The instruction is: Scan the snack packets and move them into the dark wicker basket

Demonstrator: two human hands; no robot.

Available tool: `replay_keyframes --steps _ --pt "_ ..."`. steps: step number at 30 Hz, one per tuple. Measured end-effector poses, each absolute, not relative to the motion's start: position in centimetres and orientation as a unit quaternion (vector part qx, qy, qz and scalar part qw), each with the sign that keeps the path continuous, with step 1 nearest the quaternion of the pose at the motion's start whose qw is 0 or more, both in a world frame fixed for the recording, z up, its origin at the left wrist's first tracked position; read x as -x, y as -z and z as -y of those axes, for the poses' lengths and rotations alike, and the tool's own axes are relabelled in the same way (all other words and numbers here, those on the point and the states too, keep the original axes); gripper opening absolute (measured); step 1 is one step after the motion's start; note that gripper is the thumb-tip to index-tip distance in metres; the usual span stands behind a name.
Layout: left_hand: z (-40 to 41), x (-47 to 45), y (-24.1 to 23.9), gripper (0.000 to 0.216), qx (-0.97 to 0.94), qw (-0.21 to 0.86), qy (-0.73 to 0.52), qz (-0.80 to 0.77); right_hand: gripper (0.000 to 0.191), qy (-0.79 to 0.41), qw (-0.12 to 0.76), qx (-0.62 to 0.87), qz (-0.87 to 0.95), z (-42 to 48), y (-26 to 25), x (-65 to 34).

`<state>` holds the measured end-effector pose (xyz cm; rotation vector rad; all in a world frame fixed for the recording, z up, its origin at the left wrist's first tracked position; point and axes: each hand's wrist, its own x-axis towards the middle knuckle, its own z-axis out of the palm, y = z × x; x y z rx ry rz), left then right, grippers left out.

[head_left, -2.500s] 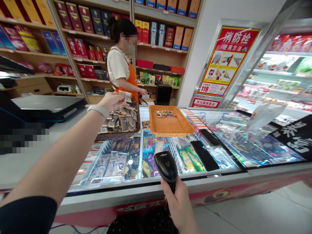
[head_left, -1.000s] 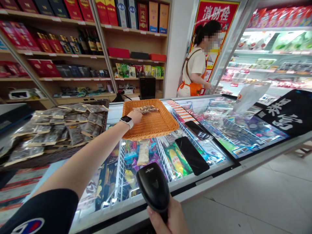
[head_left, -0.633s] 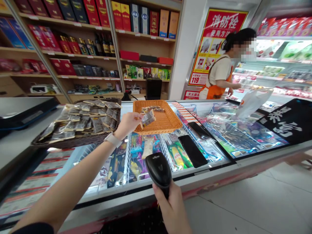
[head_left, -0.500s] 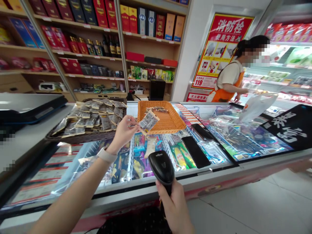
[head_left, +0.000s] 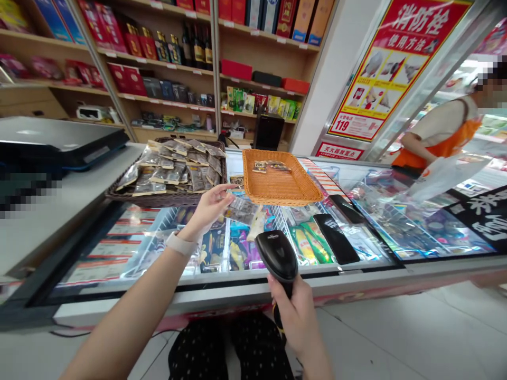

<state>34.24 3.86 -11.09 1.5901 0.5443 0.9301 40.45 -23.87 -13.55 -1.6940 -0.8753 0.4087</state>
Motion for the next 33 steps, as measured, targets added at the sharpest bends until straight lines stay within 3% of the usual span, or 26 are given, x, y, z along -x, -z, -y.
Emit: replay_keyframes --steps 11,33 --pt "-3.9 -34.8 12.2 0.046 -0.705 0.544 -0.378 -0.254 0.038 -0.253 0.505 0.723 0.398 23.0 13.4 -38.6" --pt "-3.5 -35.0 12.3 0.037 -0.716 0.537 -0.365 -0.256 0.042 -0.241 0.476 0.741 0.407 22.8 13.5 -38.1"
